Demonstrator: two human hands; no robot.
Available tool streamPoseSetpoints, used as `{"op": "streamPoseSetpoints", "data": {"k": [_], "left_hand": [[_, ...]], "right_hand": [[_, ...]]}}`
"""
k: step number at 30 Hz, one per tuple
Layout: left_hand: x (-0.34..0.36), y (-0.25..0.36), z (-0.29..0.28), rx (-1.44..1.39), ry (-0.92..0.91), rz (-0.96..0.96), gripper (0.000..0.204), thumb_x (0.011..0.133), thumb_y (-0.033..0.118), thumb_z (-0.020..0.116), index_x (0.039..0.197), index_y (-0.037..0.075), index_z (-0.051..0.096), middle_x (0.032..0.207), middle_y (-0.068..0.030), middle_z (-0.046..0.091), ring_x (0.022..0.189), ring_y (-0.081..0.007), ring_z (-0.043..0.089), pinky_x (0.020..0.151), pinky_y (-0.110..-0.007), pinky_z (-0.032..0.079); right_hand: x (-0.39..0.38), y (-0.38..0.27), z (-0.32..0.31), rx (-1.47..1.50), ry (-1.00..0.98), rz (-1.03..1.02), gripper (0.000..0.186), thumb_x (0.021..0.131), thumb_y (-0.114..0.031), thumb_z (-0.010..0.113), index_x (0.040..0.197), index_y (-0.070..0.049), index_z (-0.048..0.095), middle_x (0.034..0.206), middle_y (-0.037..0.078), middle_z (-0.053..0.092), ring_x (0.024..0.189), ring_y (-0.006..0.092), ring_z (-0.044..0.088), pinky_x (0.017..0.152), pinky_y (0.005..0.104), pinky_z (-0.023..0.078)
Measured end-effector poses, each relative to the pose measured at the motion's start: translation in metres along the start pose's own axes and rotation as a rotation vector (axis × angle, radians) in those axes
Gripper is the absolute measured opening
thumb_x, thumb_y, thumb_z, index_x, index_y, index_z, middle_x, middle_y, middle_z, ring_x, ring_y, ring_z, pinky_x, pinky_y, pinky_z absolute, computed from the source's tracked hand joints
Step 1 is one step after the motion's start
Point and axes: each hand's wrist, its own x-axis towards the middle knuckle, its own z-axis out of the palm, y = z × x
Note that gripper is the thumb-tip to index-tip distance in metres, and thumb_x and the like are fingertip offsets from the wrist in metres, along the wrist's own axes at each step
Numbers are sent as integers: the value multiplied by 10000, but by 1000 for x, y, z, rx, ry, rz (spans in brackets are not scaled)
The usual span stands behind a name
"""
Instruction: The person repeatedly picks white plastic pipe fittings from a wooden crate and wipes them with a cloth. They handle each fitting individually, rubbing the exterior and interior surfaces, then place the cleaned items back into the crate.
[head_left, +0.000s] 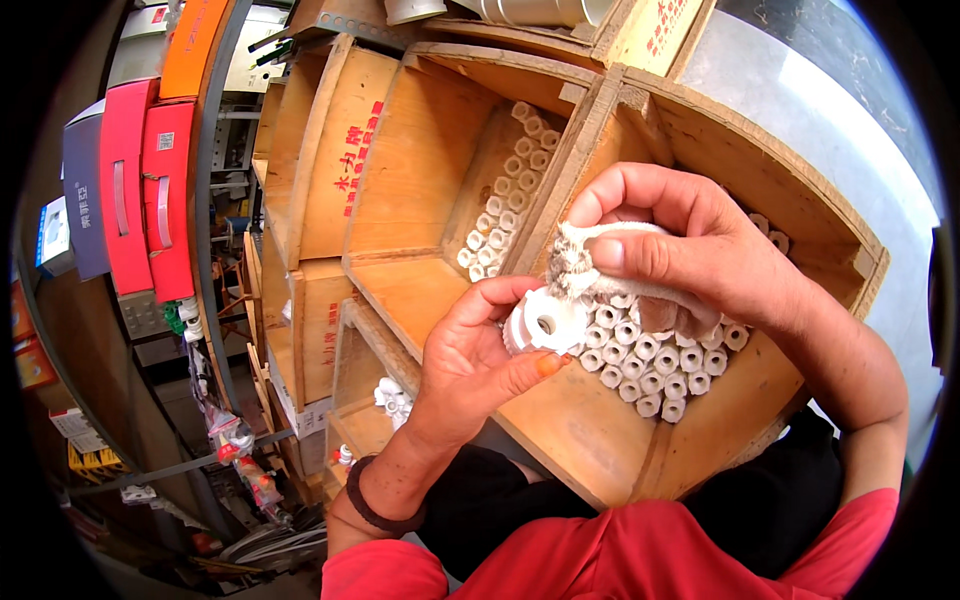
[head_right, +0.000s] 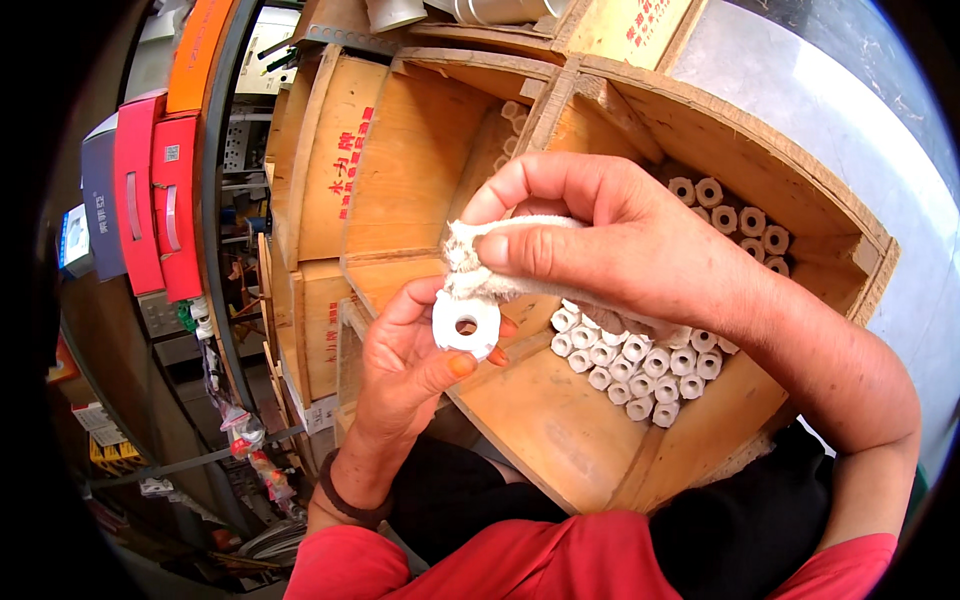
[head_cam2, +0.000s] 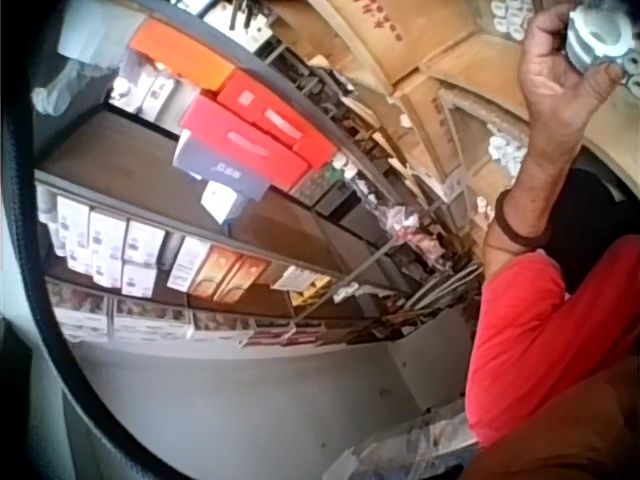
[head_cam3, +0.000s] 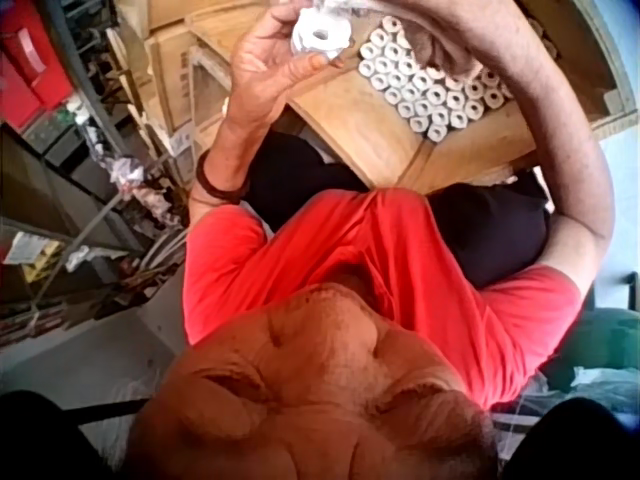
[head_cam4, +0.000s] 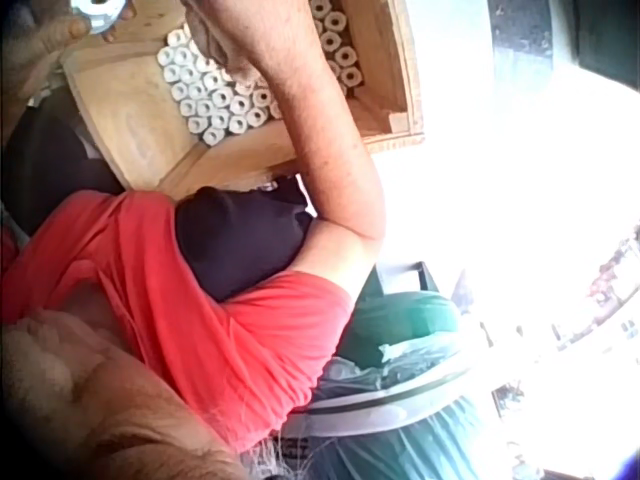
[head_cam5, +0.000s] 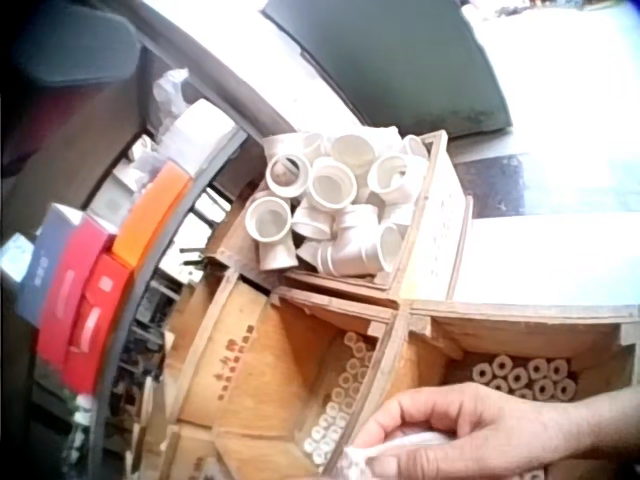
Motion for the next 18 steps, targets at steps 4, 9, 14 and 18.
{"op": "streamPoseSetpoints", "data": {"k": [4, 9, 14, 18], "left_hand": [[-5, 0, -3, -30, -130, 47, 535, 791, 25, 757, 1254, -5, 492, 1284, -138, 522, 1167, -245, 544, 974, -387, 456], [-17, 8, 4, -27, -109, 26, 529, 771, 37, 784, 1231, -10, 527, 1386, -119, 432, 1266, -218, 467, 1071, -380, 379], [-25, 7, 4, 77, -75, 75, 548, 750, 57, 795, 1221, -12, 523, 1405, -206, 417, 1117, -326, 597, 870, -388, 555], [-30, 8, 2, 91, -59, 62, 574, 750, 65, 792, 1249, 4, 514, 1347, -221, 484, 1058, -346, 634, 805, -386, 587]], "right_hand": [[-3, -4, 1, -70, 2, 28, 221, 931, -166, 628, 1094, -20, 596, 934, 26, 652, 788, 34, 571, 649, 184, 465], [2, 6, -2, -119, -41, -20, 205, 930, -174, 631, 1071, -27, 610, 926, 15, 646, 808, 29, 567, 666, 181, 464], [1, 12, 0, -102, -76, -47, 204, 927, -176, 642, 1066, -28, 619, 945, 5, 645, 873, 42, 576, 753, 200, 479], [2, 19, 3, -94, -105, -73, 213, 927, -185, 648, 1065, -26, 622, 959, 1, 646, 901, 49, 578, 796, 213, 480]]}}
